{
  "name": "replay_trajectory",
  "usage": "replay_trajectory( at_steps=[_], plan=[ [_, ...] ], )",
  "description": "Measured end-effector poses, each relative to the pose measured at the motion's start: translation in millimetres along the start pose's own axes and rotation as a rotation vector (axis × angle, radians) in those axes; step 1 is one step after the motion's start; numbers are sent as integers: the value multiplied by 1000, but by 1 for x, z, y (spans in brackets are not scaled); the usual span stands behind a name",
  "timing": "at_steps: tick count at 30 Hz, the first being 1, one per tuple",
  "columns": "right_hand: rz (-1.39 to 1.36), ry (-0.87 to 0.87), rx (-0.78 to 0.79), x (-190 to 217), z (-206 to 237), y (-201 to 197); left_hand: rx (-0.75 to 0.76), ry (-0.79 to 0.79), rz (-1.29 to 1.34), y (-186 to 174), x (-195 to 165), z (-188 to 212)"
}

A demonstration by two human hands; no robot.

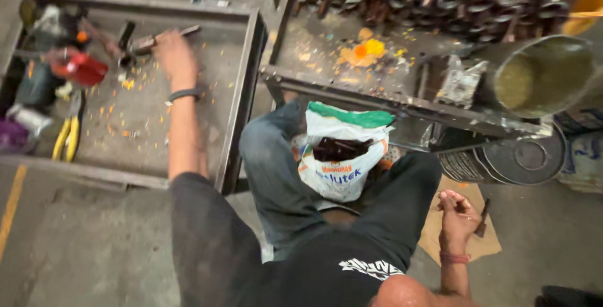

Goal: The person repeatedly picks up copper-colored metal parts, dips a small pad into a liquid in a metal can, and scrubs the parts by hand. Finished parts are placed into a white bag on the lap.

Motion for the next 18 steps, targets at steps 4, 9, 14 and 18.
replay_trajectory(
  at_steps=[4,9,14,18],
  plan=[
    [190,1,-132,-10,10,-40,42,109,37,7,19,3],
    [77,69,-208,-43,38,-66,281,169,60,-5,18,-13],
    [77,111,-157,-59,35,-64,287,-8,156,-26,30,-22],
    [114,109,-186,-58,24,-70,277,-7,0,-12,35,-19]
  ],
)
Point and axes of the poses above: each hand's wrist, its own z-axis away from the middle knuckle, its own y-axis out of the palm, x = y × z, the point moved 5 cm from there along -z, towards the middle knuckle, and after that the axes turned 5 degrees about y, right-handed, at the moved point
